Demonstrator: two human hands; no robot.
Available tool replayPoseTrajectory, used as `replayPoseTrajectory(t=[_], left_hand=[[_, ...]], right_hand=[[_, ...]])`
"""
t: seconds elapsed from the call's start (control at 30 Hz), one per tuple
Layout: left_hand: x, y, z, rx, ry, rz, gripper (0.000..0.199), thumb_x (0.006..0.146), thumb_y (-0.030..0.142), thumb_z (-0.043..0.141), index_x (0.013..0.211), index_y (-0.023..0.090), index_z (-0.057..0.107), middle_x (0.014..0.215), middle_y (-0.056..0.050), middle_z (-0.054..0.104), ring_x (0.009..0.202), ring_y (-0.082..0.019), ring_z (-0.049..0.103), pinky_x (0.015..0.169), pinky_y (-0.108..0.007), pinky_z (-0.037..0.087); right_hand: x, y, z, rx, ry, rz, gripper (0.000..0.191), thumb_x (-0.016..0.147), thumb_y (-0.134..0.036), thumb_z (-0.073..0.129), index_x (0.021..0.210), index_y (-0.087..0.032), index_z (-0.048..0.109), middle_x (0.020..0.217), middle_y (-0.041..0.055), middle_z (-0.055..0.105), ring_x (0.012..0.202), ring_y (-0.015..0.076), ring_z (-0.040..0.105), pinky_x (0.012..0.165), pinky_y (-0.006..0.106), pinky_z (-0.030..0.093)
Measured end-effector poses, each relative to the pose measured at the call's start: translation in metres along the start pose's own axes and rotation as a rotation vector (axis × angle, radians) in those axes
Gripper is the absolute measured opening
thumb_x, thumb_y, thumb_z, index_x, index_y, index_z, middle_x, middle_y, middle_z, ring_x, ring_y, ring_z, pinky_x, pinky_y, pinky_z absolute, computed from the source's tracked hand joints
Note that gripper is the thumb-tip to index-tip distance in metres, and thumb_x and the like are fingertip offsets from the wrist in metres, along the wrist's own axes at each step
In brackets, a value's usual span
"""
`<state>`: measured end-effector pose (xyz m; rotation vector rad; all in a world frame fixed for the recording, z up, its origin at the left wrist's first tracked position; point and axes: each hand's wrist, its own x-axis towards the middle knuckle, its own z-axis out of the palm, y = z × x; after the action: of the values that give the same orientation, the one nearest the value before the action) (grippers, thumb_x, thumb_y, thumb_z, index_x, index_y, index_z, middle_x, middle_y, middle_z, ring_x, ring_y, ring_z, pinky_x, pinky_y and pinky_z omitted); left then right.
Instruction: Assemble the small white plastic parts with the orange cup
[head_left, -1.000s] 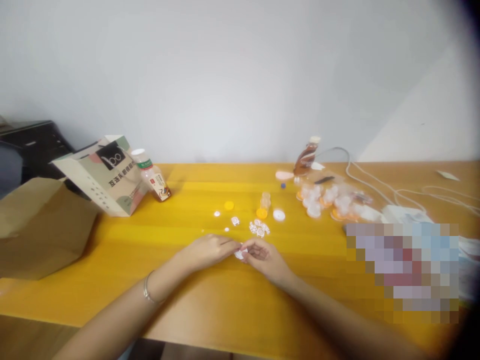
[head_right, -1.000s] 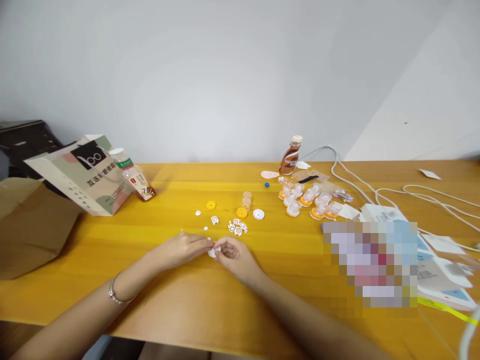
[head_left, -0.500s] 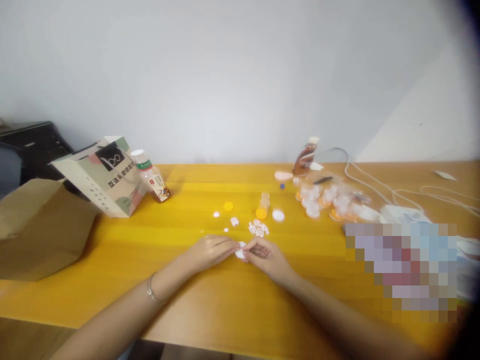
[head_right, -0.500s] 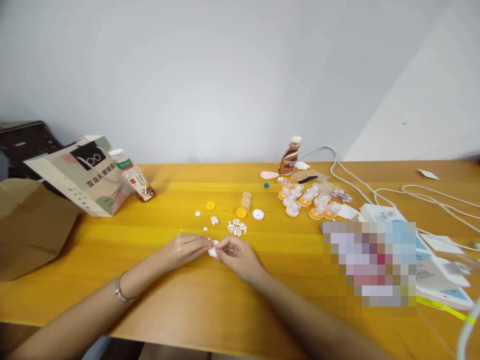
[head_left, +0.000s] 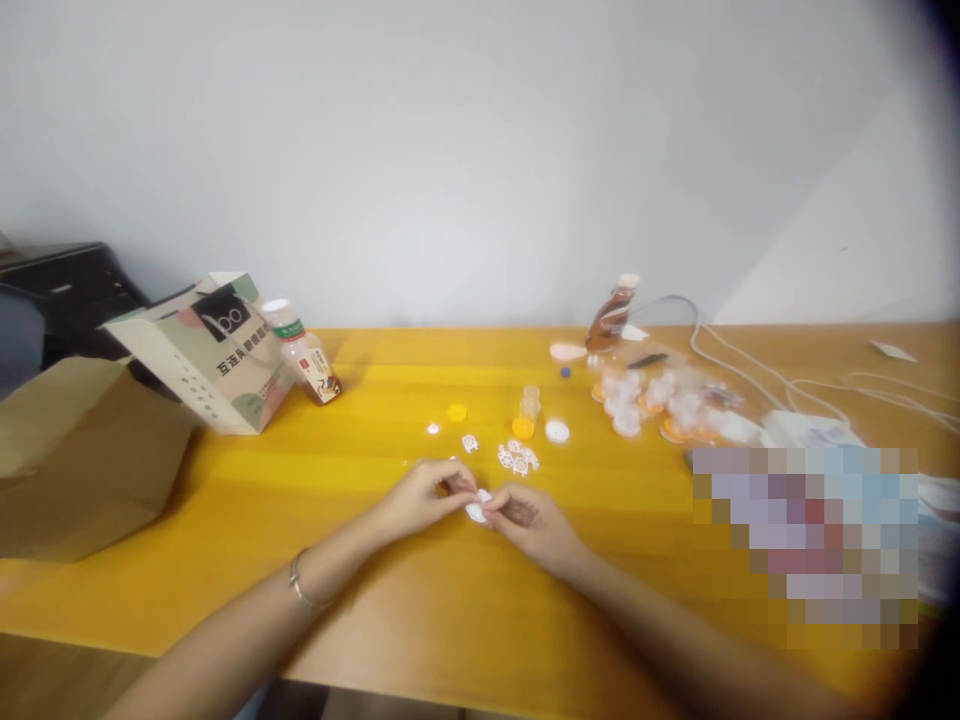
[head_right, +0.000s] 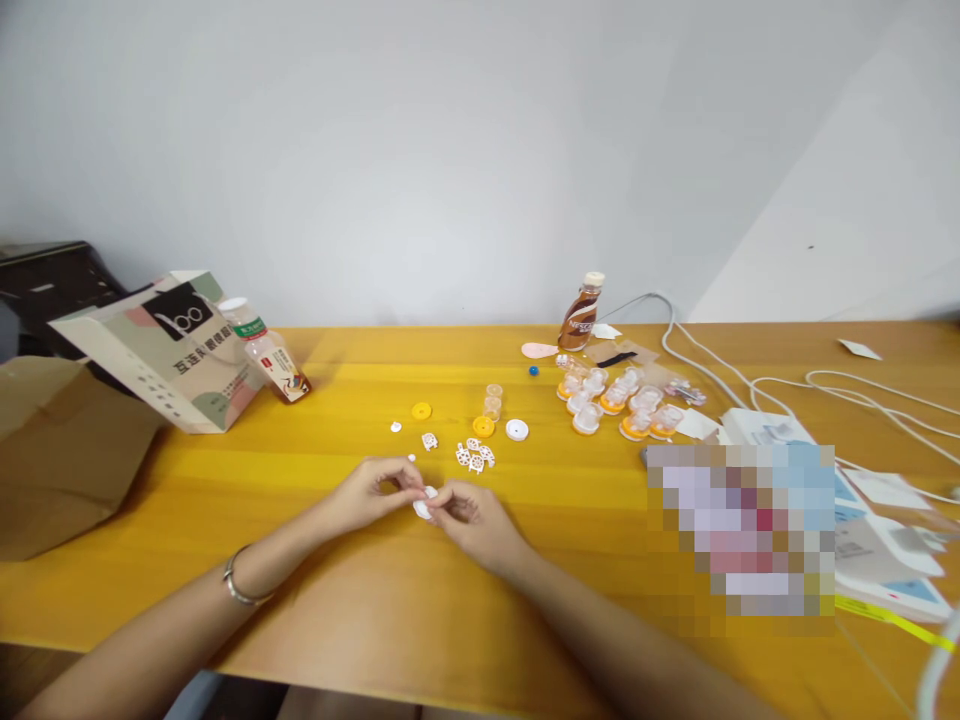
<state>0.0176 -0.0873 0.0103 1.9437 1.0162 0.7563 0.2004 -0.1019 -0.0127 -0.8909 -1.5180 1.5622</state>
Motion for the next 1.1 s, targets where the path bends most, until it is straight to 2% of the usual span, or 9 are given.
replayPoseTrajectory(t=[0.1,0.2,0.3,0.43,0.63,0.77,0.97,1.03,1.1], left_hand=[[0.001,-0.001,0.0,-0.096,-0.036,-0.071,0.027,0.073,0.035,0.057,0.085,0.011,0.058,0.072,-0.005,0.063,0.066,-0.011,0.057,0.064,-0.021,0.044],[0.003,-0.005,0.0,-0.182,-0.116,-0.136,0.029,0.071,0.037,0.059,0.08,0.01,0.061,0.07,-0.005,0.062,0.063,-0.01,0.056,0.063,-0.02,0.044],[0.004,-0.01,0.0,-0.285,-0.144,-0.201,0.03,0.067,0.037,0.063,0.076,0.009,0.061,0.068,-0.005,0.062,0.061,-0.01,0.056,0.062,-0.02,0.044],[0.005,-0.014,0.0,-0.351,-0.104,-0.246,0.029,0.063,0.034,0.067,0.077,0.009,0.064,0.07,-0.006,0.064,0.063,-0.011,0.057,0.064,-0.022,0.045],[0.005,-0.015,0.0,-0.389,-0.014,-0.26,0.028,0.063,0.032,0.066,0.081,0.009,0.066,0.074,-0.007,0.066,0.065,-0.013,0.058,0.065,-0.024,0.046],[0.006,-0.014,-0.003,-0.257,0.013,-0.172,0.027,0.074,0.034,0.056,0.08,0.01,0.066,0.069,-0.005,0.065,0.062,-0.012,0.057,0.062,-0.022,0.045],[0.034,-0.017,-0.011,0.079,0.215,-0.027,0.028,0.08,0.034,0.047,0.089,0.014,0.064,0.082,-0.005,0.065,0.07,-0.014,0.057,0.067,-0.024,0.044],[0.052,-0.016,-0.01,0.183,0.199,0.031,0.027,0.08,0.032,0.046,0.093,0.014,0.062,0.086,-0.006,0.064,0.072,-0.014,0.057,0.068,-0.024,0.043],[0.07,-0.015,-0.005,0.279,0.131,0.126,0.024,0.079,0.028,0.049,0.096,0.016,0.061,0.091,-0.006,0.062,0.08,-0.015,0.055,0.073,-0.025,0.042]], right_hand=[[-0.001,0.005,-0.001,-0.116,-0.015,-0.029,0.017,0.07,-0.033,0.059,0.066,-0.017,0.055,0.068,-0.0006,0.06,0.066,0.0116,0.057,0.067,0.026,0.046],[-0.002,0.009,-0.001,-0.203,-0.034,-0.065,0.019,0.072,-0.036,0.055,0.068,-0.017,0.057,0.07,0.0007,0.062,0.067,0.0129,0.058,0.067,0.026,0.047],[-0.002,0.009,0.0,-0.25,-0.052,-0.097,0.018,0.075,-0.035,0.053,0.073,-0.018,0.058,0.074,0.0018,0.062,0.071,0.0139,0.059,0.069,0.027,0.047],[-0.002,0.005,0.002,-0.094,-0.042,-0.043,0.017,0.072,-0.033,0.058,0.08,-0.019,0.053,0.078,0.0018,0.063,0.075,0.0143,0.06,0.073,0.029,0.047],[0.003,0.001,-0.001,0.099,-0.02,0.052,0.037,0.066,-0.029,0.064,0.099,-0.022,0.048,0.074,-0.0001,0.066,0.069,0.0135,0.061,0.077,0.034,0.047],[0.006,0.0,-0.005,0.122,-0.029,0.082,0.037,0.065,-0.029,0.065,0.099,-0.02,0.055,0.082,0.0031,0.067,0.075,0.0153,0.062,0.078,0.036,0.046],[0.008,0.004,-0.009,0.195,0.068,0.113,0.038,0.064,-0.031,0.067,0.1,-0.021,0.058,0.085,0.0034,0.067,0.073,0.0146,0.062,0.079,0.036,0.047],[0.007,0.003,-0.009,0.216,0.099,0.117,0.038,0.063,-0.031,0.067,0.099,-0.021,0.058,0.083,0.0031,0.068,0.07,0.0138,0.062,0.078,0.036,0.048],[0.006,0.001,-0.009,0.234,0.114,0.119,0.038,0.063,-0.031,0.068,0.098,-0.021,0.058,0.081,0.0026,0.068,0.068,0.0135,0.063,0.078,0.035,0.048]])
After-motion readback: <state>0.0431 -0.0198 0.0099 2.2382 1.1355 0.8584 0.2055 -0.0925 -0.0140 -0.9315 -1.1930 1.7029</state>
